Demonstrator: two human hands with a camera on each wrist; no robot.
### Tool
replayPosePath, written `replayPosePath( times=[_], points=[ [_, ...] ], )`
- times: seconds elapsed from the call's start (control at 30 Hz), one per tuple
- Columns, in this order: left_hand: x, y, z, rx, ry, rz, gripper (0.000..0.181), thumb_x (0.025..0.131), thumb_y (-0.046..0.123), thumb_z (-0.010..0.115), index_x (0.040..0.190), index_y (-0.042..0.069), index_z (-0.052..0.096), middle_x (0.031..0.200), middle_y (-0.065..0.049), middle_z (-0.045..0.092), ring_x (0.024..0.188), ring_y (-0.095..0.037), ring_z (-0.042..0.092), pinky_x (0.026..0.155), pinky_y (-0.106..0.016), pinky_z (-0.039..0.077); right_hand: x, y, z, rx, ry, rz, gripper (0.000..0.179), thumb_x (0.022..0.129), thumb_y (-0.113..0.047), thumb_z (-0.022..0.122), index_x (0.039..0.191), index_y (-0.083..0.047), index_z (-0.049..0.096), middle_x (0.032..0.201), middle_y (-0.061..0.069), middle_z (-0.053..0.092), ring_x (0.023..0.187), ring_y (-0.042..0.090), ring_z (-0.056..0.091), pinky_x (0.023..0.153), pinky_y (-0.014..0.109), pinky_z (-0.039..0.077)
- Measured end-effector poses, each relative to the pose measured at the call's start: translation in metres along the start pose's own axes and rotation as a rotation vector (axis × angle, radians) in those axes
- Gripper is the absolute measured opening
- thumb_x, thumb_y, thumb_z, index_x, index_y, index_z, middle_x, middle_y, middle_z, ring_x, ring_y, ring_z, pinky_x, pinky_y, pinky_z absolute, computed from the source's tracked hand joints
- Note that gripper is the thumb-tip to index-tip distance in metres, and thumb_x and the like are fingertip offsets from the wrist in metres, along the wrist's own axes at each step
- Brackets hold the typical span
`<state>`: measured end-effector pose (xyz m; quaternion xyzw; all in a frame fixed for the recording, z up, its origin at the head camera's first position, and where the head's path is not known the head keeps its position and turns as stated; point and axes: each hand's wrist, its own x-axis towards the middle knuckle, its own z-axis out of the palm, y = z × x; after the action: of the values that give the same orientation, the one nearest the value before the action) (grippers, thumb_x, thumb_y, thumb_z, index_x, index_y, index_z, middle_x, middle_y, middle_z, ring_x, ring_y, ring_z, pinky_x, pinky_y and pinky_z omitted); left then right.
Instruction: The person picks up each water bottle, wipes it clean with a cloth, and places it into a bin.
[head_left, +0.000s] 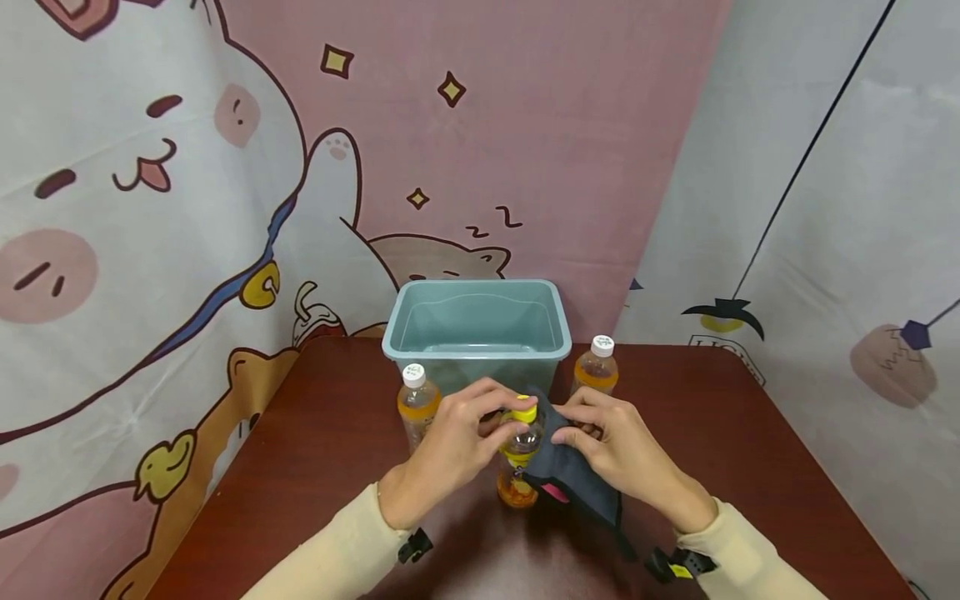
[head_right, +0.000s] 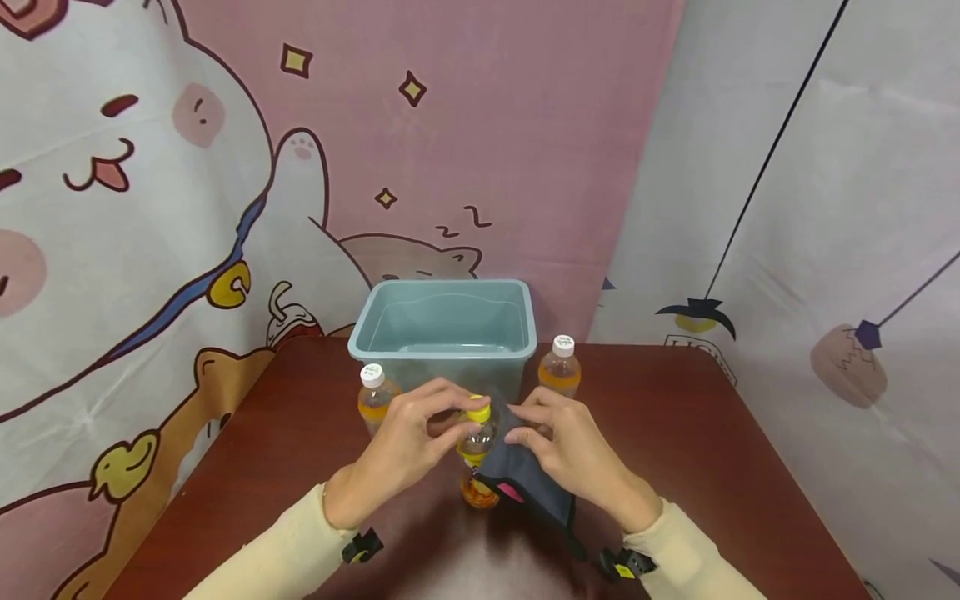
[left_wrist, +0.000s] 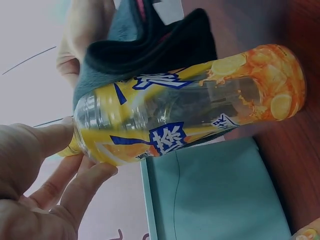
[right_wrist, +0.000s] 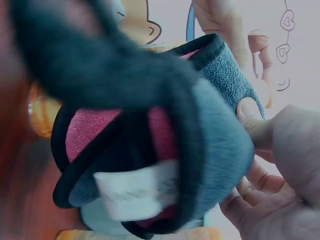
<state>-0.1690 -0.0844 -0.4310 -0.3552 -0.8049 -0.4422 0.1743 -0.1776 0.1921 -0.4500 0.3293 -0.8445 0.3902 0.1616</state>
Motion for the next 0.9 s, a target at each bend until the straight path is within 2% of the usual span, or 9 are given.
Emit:
replayPosePath(
  times=[0.17, 0.3, 0.47, 0.67, 0.77, 0.9],
  points=[
    [-0.001, 0.000, 0.000, 0.026, 0.000, -0.007, 0.038, 0.100, 0.012, 0.091, 0.138, 0.017, 0.087, 0.122, -0.002, 0.081, 0.081, -0.002, 0.060, 0.067, -0.017, 0.059, 0.008, -0.010, -0.002, 0.003, 0.025, -0.036, 0.034, 0.095, -0.008, 0.096, 0.128, -0.011, 0.090, 0.100, -0.014, 0.072, 0.073, -0.001, 0.053, 0.060, 0.018, 0.047],
    [0.000, 0.000, 0.000, 0.043, 0.005, -0.006, 0.036, 0.102, 0.014, 0.090, 0.138, 0.018, 0.087, 0.122, -0.001, 0.081, 0.079, 0.000, 0.056, 0.066, -0.015, 0.055, 0.011, -0.016, -0.002, -0.012, 0.028, -0.020, 0.032, 0.095, -0.011, 0.096, 0.127, -0.013, 0.091, 0.101, -0.015, 0.073, 0.074, 0.000, 0.054, 0.060, 0.019, 0.048],
    [0.000, 0.001, -0.001, 0.046, 0.011, 0.001, 0.036, 0.102, 0.013, 0.090, 0.137, 0.018, 0.087, 0.122, -0.001, 0.081, 0.079, -0.001, 0.056, 0.066, -0.014, 0.054, 0.011, -0.018, -0.003, -0.033, 0.010, 0.036, 0.035, 0.095, -0.014, 0.097, 0.129, -0.013, 0.090, 0.103, -0.015, 0.073, 0.075, 0.000, 0.054, 0.061, 0.021, 0.050],
    [0.000, 0.002, -0.001, 0.042, 0.013, 0.002, 0.039, 0.100, 0.012, 0.093, 0.137, 0.017, 0.087, 0.123, -0.003, 0.081, 0.087, -0.005, 0.064, 0.069, -0.017, 0.060, 0.007, -0.016, 0.001, -0.015, -0.017, 0.080, 0.048, 0.093, -0.018, 0.098, 0.140, -0.013, 0.086, 0.111, -0.010, 0.073, 0.080, 0.001, 0.060, 0.067, 0.024, 0.056],
    [-0.001, 0.003, -0.001, 0.047, 0.007, -0.004, 0.039, 0.099, 0.010, 0.093, 0.137, 0.016, 0.087, 0.122, -0.004, 0.081, 0.081, -0.008, 0.063, 0.068, -0.016, 0.058, 0.004, -0.014, 0.006, -0.008, 0.009, 0.054, 0.051, 0.090, -0.016, 0.099, 0.139, -0.012, 0.086, 0.111, -0.009, 0.073, 0.081, 0.002, 0.060, 0.068, 0.023, 0.057],
    [-0.002, 0.005, -0.002, 0.053, -0.009, -0.018, 0.038, 0.100, 0.010, 0.093, 0.137, 0.016, 0.087, 0.121, -0.002, 0.080, 0.074, -0.015, 0.060, 0.066, -0.015, 0.053, 0.003, -0.013, 0.010, -0.003, 0.091, -0.021, 0.045, 0.086, -0.009, 0.100, 0.129, -0.011, 0.090, 0.103, -0.010, 0.075, 0.079, 0.004, 0.057, 0.064, 0.020, 0.052]
  ],
)
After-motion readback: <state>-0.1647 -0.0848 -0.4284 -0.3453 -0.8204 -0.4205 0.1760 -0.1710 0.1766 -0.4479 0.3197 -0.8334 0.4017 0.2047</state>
